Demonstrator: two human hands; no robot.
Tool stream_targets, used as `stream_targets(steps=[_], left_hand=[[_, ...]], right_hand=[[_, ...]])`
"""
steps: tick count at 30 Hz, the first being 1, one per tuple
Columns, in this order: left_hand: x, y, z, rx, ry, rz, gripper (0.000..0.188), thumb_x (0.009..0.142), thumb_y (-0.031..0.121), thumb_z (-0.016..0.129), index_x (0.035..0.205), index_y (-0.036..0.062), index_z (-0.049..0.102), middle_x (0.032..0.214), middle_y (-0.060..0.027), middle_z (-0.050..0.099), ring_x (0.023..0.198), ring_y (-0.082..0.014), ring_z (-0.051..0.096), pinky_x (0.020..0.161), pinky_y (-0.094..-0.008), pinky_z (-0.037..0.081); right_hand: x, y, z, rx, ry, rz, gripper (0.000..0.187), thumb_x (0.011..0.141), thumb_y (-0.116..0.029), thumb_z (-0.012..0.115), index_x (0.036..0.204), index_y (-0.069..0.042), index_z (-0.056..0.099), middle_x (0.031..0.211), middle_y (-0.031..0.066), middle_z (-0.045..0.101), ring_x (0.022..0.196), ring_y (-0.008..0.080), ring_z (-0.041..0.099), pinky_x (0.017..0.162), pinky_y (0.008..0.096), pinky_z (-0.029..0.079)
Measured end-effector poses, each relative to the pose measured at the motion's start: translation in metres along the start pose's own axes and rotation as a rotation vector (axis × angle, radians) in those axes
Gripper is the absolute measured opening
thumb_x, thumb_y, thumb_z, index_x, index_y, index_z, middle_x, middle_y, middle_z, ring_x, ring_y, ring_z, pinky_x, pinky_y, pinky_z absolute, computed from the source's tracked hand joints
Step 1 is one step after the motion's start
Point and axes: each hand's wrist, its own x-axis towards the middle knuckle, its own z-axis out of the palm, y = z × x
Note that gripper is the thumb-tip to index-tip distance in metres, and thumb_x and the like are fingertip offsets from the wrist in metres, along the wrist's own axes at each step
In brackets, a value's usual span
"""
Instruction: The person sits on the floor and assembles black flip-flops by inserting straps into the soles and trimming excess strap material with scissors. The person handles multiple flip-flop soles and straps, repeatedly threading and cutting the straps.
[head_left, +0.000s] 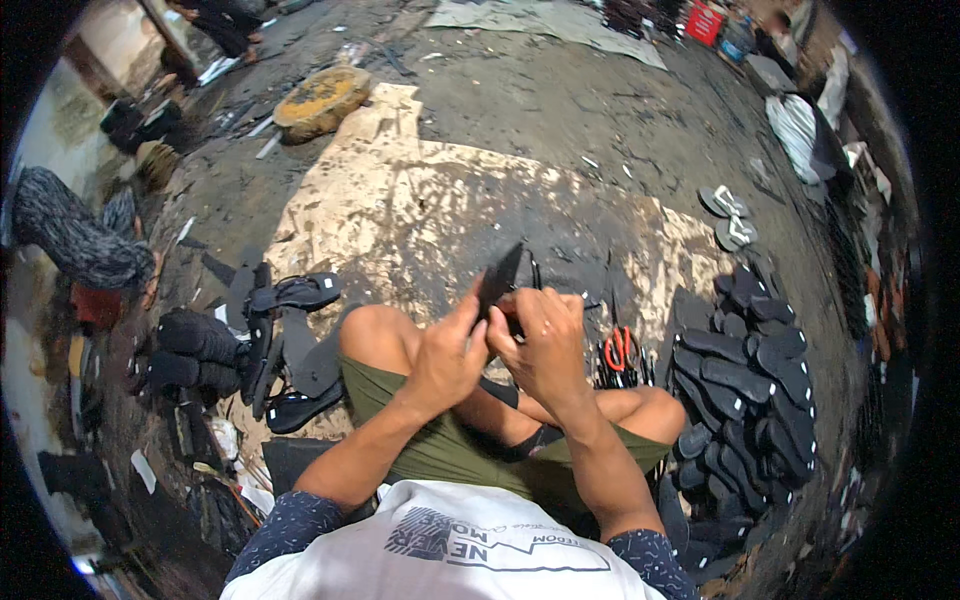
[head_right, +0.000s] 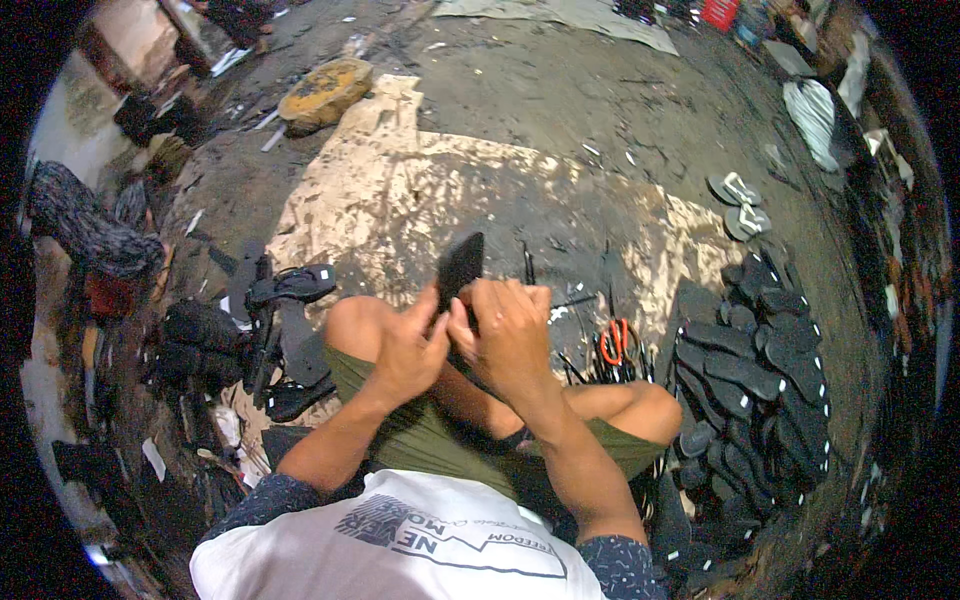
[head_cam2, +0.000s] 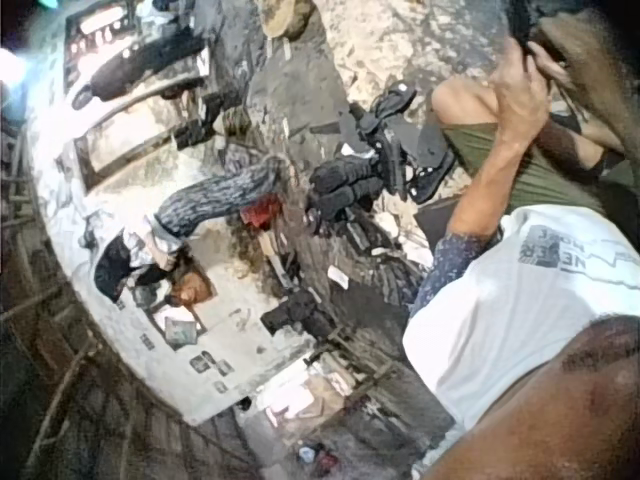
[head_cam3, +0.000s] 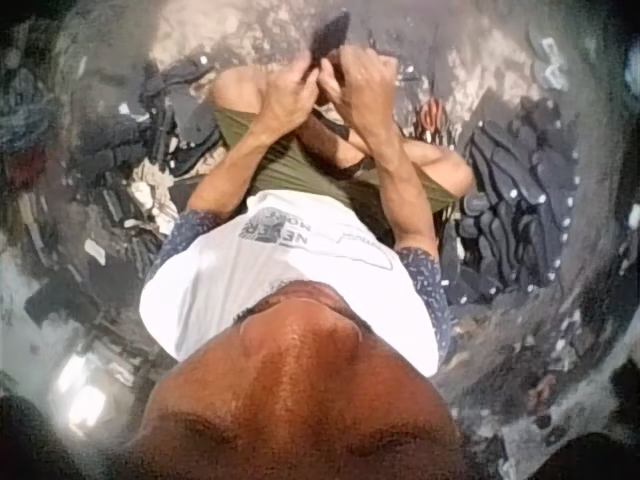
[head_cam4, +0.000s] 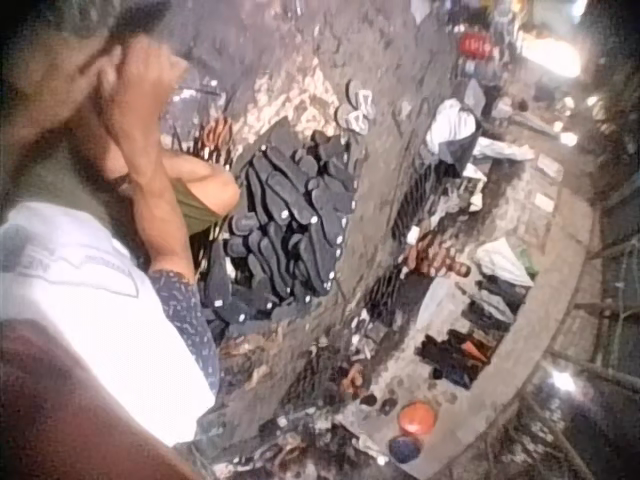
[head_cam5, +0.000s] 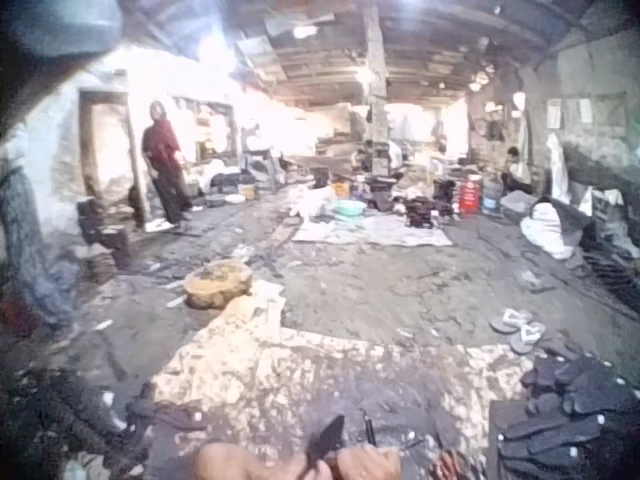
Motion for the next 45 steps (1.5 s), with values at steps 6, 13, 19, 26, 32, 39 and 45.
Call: stream_targets(steps=[6,13,19,26,32,39,45], left_hand=[[-0.003,-0.006,0.007,-0.138,0.078,-0.032,0.061,0.100,0.009,0.052,0.158,0.0040,0.035,0.113,-0.0349,0.065,0.101,-0.0512,0.066,0.081,-0.0511,0.055],[-0.003,-0.006,0.006,-0.130,0.054,-0.267,0.045,0.101,0.013,0.058,0.142,-0.0017,0.051,0.103,-0.0297,0.069,0.098,-0.0410,0.072,0.080,-0.0463,0.055],[0.007,-0.049,0.007,-0.690,0.266,-0.435,0.024,0.102,0.018,0.066,0.117,0.0009,0.058,0.103,-0.0082,0.068,0.093,-0.0114,0.063,0.080,-0.0290,0.053],[-0.015,-0.033,-0.021,-1.240,0.271,-0.363,0.031,0.096,0.005,0.060,0.127,0.0070,0.060,0.126,-0.0081,0.065,0.107,-0.0210,0.065,0.085,-0.0432,0.060],[-0.061,-0.094,-0.041,0.145,0.176,-0.055,0.079,0.072,0.001,0.080,0.143,0.0018,0.046,0.132,-0.0137,0.054,0.119,-0.0275,0.057,0.105,-0.0416,0.046],[-0.032,-0.045,-0.076,-0.549,0.001,-0.482,0.048,0.101,0.018,0.062,0.146,0.0054,0.049,0.123,-0.0168,0.065,0.105,-0.0251,0.069,0.074,-0.0338,0.057],[-0.046,-0.045,-0.151,-0.285,0.256,-0.577,0.050,0.103,0.031,0.062,0.147,0.0118,0.049,0.110,-0.0069,0.067,0.073,-0.0126,0.065,0.057,-0.0190,0.049]], right_hand=[[-0.015,0.002,0.001,0.072,-0.044,0.139,0.015,0.090,-0.018,0.076,0.097,-0.007,0.067,0.087,0.0048,0.073,0.081,0.0233,0.068,0.088,0.0405,0.040],[-0.008,-0.008,0.002,0.070,-0.007,0.097,0.016,0.089,-0.014,0.078,0.100,-0.008,0.069,0.094,0.0047,0.073,0.088,0.0228,0.067,0.093,0.0397,0.039],[-0.013,0.004,0.001,0.146,0.154,0.226,0.051,0.082,-0.020,0.085,0.129,-0.011,0.070,0.151,0.0186,0.051,0.134,0.0364,0.051,0.109,0.0464,0.037],[-0.033,0.040,0.012,0.445,0.085,0.388,0.023,0.089,-0.009,0.073,0.112,-0.006,0.073,0.136,0.0143,0.065,0.125,0.0291,0.060,0.106,0.0383,0.045],[-0.046,0.051,0.017,0.687,0.271,0.567,0.013,0.085,-0.004,0.068,0.098,-0.005,0.070,0.123,0.0116,0.072,0.114,0.0290,0.063,0.101,0.0398,0.047],[-0.039,0.067,0.023,0.425,0.125,0.291,0.018,0.086,-0.012,0.070,0.103,-0.007,0.071,0.123,0.0115,0.071,0.119,0.0301,0.059,0.106,0.0445,0.043],[-0.040,0.174,0.000,0.190,-0.179,0.211,0.066,0.082,-0.052,0.079,0.133,-0.012,0.065,0.133,0.0141,0.066,0.130,0.0388,0.055,0.109,0.0485,0.044]])
